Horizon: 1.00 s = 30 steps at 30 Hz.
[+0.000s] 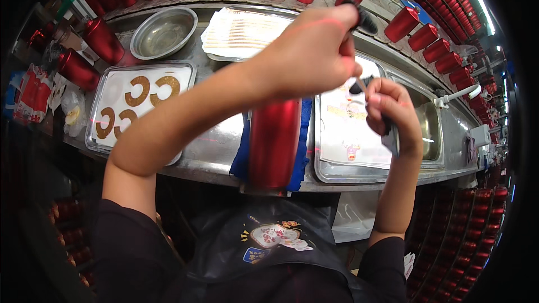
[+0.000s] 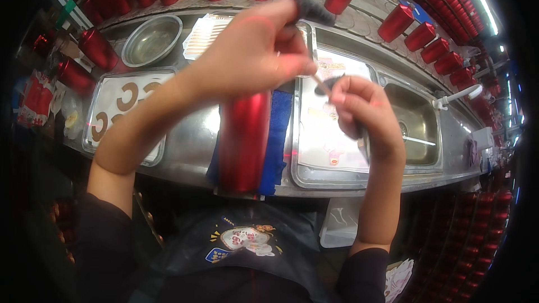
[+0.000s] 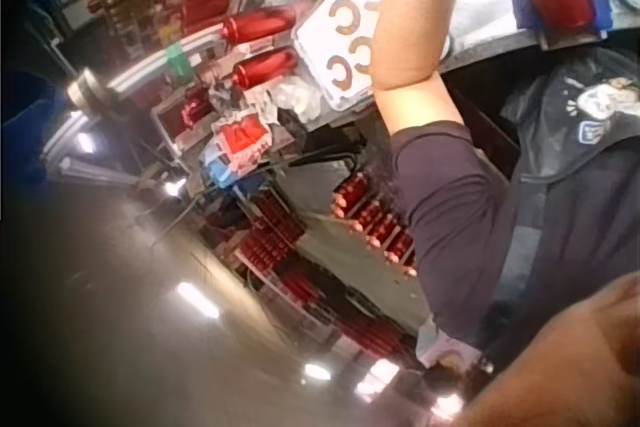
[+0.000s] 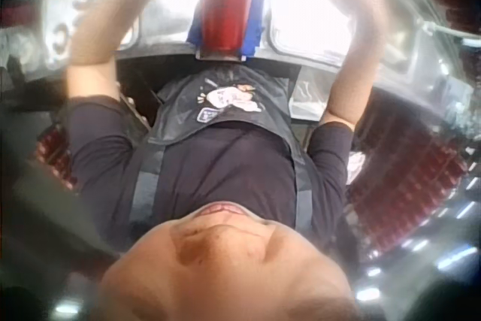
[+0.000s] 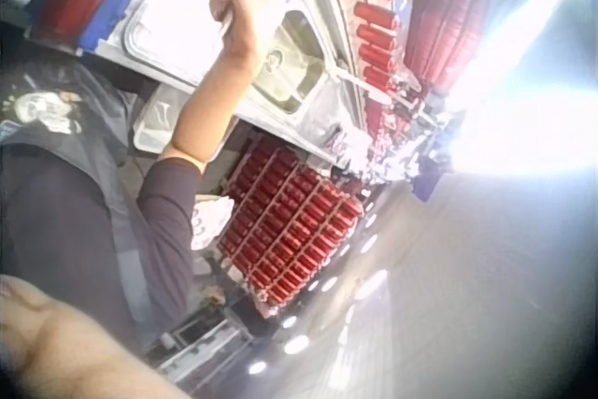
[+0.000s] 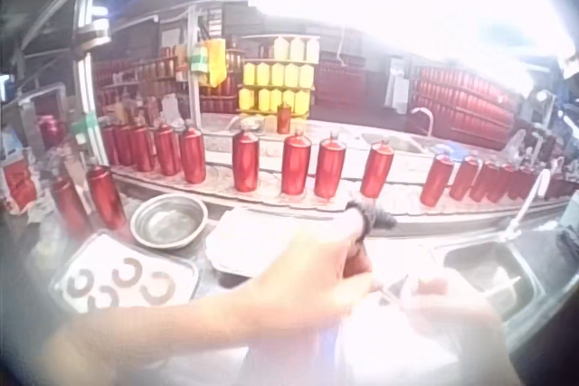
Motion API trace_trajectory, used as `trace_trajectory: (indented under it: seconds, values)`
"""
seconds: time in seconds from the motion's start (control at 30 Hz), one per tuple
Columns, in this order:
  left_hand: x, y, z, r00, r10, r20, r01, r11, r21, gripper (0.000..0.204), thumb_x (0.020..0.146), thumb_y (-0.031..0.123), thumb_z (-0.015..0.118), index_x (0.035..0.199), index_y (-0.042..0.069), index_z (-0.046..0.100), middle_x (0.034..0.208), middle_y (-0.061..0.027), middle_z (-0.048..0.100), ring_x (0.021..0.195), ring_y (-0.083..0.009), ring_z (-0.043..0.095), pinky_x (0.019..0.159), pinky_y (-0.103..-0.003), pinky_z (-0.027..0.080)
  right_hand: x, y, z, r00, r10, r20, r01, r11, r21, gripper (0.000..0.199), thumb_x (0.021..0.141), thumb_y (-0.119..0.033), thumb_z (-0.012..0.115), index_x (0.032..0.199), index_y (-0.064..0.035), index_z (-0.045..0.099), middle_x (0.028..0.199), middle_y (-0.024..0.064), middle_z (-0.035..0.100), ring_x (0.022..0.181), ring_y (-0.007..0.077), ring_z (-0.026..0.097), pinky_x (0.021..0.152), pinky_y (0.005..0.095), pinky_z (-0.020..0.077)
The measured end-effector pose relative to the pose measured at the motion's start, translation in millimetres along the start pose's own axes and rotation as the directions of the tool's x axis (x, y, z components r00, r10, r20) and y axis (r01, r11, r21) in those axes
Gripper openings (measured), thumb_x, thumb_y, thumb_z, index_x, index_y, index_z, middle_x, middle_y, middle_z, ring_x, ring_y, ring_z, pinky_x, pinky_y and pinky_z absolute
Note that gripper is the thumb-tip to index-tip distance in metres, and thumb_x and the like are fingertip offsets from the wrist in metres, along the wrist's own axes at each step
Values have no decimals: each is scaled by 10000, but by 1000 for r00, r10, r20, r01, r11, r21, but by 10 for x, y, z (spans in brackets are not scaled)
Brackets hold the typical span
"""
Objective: The person places a gold crescent-shaped sticker onto the neck of a red cylindrical container, then smooths the surface and applies a larger red label to the body. The person repeats the process with a second container, handling stickers and containers one at a time.
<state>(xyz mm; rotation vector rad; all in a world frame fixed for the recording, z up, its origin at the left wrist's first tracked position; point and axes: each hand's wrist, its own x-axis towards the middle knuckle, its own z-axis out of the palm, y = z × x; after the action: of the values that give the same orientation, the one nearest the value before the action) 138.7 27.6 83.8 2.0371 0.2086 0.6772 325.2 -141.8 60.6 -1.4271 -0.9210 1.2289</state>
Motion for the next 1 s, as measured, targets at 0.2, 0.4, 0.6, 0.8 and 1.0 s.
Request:
trace_trajectory:
  seconds: [0.2,0.4,0.6,0.8,1.0]
  values:
    - [-1339,34,301,954,-244,-177,208,958,-195,454,862,-20,708,1289,-26,556,762,-73,679,660,-131,656,615,-279,505,-381,366,671,995,98,13,-96,992,-80,167,921,-152,720,929,-18,621,820,-16,621,674,24,521,596,181,408]
    - [-2072,86,581,820,-442,-363,381,896,-230,324,869,34,754,1169,-8,638,750,20,661,607,-35,511,556,-204,400,-619,459,965,990,106,96,-73,951,-300,100,895,-108,755,910,-17,715,797,-26,575,712,33,493,611,204,368]
    - [-2190,-55,565,750,-526,-402,500,848,-177,246,868,17,716,1099,7,631,791,-20,672,636,-74,553,572,-228,417,-597,449,1074,1000,25,-17,-30,916,-401,91,871,-92,743,870,-24,683,865,-18,430,672,41,403,587,229,299]
    - [-2023,-246,356,914,-306,-267,331,942,55,863,755,44,761,1517,-1,357,1381,-207,557,1311,-370,501,1118,-439,355,-525,506,1103,994,98,-48,-109,933,-344,104,892,-123,712,878,-24,686,876,31,465,684,97,468,613,253,381]
    - [-1902,-312,423,957,-153,-246,205,957,205,925,720,90,814,1527,1,368,1514,-192,468,1402,-410,417,1188,-439,304,-526,570,996,976,185,-114,-205,957,-207,136,917,-120,714,881,2,665,929,12,520,747,48,526,652,202,414]
